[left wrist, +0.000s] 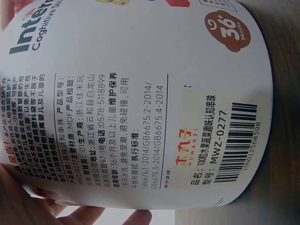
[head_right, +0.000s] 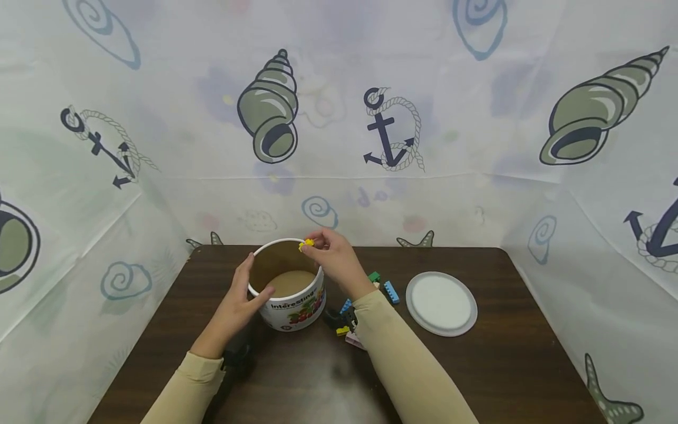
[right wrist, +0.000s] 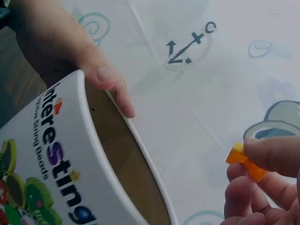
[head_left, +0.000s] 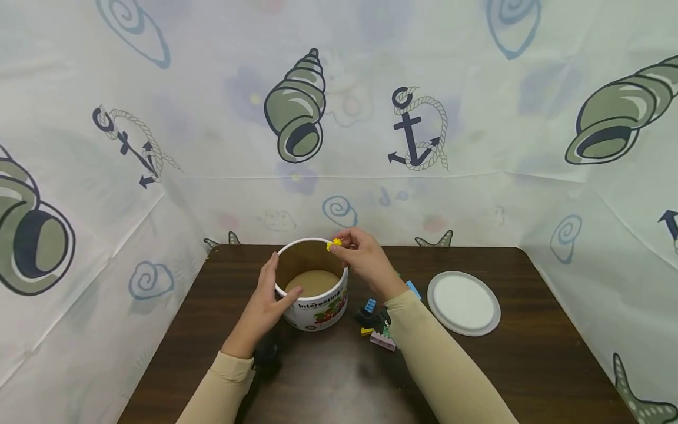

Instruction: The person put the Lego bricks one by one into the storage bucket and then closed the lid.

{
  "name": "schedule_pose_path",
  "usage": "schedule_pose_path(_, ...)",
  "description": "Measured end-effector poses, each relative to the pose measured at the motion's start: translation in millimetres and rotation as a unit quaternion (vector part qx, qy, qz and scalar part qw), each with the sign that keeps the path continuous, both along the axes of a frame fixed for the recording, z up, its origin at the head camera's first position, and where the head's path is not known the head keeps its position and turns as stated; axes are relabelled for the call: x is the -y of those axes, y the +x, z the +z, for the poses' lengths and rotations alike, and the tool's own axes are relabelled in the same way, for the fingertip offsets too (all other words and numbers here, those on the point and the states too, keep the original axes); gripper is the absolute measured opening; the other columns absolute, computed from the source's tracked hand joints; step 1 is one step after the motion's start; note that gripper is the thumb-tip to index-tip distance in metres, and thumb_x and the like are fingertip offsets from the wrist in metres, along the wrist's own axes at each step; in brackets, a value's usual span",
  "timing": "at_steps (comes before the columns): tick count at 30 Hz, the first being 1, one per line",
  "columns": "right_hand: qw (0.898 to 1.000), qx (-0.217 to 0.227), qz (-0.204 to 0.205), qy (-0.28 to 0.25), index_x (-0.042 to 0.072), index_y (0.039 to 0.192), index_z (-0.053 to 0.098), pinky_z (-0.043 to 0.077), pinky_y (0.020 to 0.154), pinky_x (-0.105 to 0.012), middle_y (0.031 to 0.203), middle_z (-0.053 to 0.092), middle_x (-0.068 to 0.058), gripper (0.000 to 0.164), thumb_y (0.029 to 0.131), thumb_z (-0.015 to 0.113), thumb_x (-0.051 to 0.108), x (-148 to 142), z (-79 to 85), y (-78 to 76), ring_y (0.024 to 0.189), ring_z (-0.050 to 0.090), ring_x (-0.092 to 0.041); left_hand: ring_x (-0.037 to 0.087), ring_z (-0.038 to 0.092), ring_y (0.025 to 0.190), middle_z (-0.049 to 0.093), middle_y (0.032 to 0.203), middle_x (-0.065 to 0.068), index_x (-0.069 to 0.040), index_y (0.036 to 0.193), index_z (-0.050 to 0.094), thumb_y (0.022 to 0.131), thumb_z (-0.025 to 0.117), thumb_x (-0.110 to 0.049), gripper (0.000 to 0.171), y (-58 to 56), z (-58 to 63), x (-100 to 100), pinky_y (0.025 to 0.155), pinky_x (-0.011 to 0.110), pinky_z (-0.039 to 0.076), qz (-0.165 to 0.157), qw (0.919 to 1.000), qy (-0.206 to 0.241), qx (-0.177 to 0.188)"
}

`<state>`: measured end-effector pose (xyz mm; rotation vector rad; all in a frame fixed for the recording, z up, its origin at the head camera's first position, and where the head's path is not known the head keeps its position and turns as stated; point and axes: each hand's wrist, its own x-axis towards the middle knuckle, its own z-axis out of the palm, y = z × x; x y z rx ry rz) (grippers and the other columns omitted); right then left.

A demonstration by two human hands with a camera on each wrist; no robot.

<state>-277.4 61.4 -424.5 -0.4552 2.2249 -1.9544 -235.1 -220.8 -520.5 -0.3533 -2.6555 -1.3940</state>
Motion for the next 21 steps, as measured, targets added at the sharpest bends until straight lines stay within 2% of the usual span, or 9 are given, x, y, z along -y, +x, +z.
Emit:
schedule_pose_path(4, 1.0, -0.006, 0.009, 0.02, 0.009, 0.138, 0.067, 0.047, 0.062, -0.03, 0.111, 0.068, -0.012, 0.039, 0.104, 0.076, 0.027, 6, 3.2, -2.0, 0.083, 0.062, -0.024, 0.04, 0.019, 0.168, 0.004, 0.185, 0.007, -0.023, 0.177, 0.003, 0.101, 0.075, -0.048, 0.108, -1.5, -0.5, 1, 0.126, 0.074, 0.029, 0.001, 1.0, -0.002, 0.0)
schedule_pose_path(8, 0.998, -0.01, 0.018, 0.053, 0.015, 0.134, 0.068, 0.049, 0.065, -0.032, 0.111, 0.07, -0.011, 0.032, 0.105, 0.075, 0.026, 6, 1.5, -1.4, 0.084, 0.065, -0.021, 0.04, 0.02, 0.168, 0.005, 0.185, 0.007, -0.018, 0.177, 0.005, 0.101, 0.075, -0.05, 0.108, -2.3, -1.4, 1, 0.127, 0.074, 0.029, 0.001, 1.0, -0.003, -0.002)
schedule_pose_path(11, 0.998, -0.014, 0.02, 0.058, 0.016, 0.129, 0.069, 0.048, 0.063, -0.031, 0.108, 0.069, -0.012, 0.028, 0.104, 0.075, 0.028, 5, -1.2, 0.8, 0.084, 0.065, -0.025, 0.042, 0.021, 0.167, 0.006, 0.185, 0.008, -0.016, 0.177, 0.007, 0.101, 0.075, -0.053, 0.109, -1.4, -0.7, 1, 0.127, 0.074, 0.029, 0.001, 1.0, -0.004, -0.004)
schedule_pose_path(17, 0.999, -0.023, 0.017, 0.046, 0.016, 0.124, 0.071, 0.048, 0.06, -0.032, 0.104, 0.068, -0.017, 0.024, 0.105, 0.075, 0.029, -2, -2.7, 7.9, 0.086, 0.062, -0.044, 0.043, 0.02, 0.167, 0.006, 0.185, 0.009, -0.017, 0.177, 0.006, 0.101, 0.075, -0.051, 0.108, 0.1, 0.7, 1, 0.127, 0.074, 0.029, 0.001, 1.0, -0.006, -0.007)
schedule_pose_path(21, 0.998, -0.038, 0.011, 0.042, 0.016, 0.12, 0.071, 0.047, 0.056, -0.031, 0.104, 0.067, -0.021, 0.019, 0.106, 0.074, 0.028, -14, -2.7, 16.8, 0.08, 0.059, -0.04, 0.041, 0.02, 0.168, 0.005, 0.185, 0.007, -0.018, 0.177, 0.005, 0.101, 0.074, -0.054, 0.109, -0.3, 0.2, 1, 0.126, 0.073, 0.03, -0.002, 1.0, -0.005, -0.008)
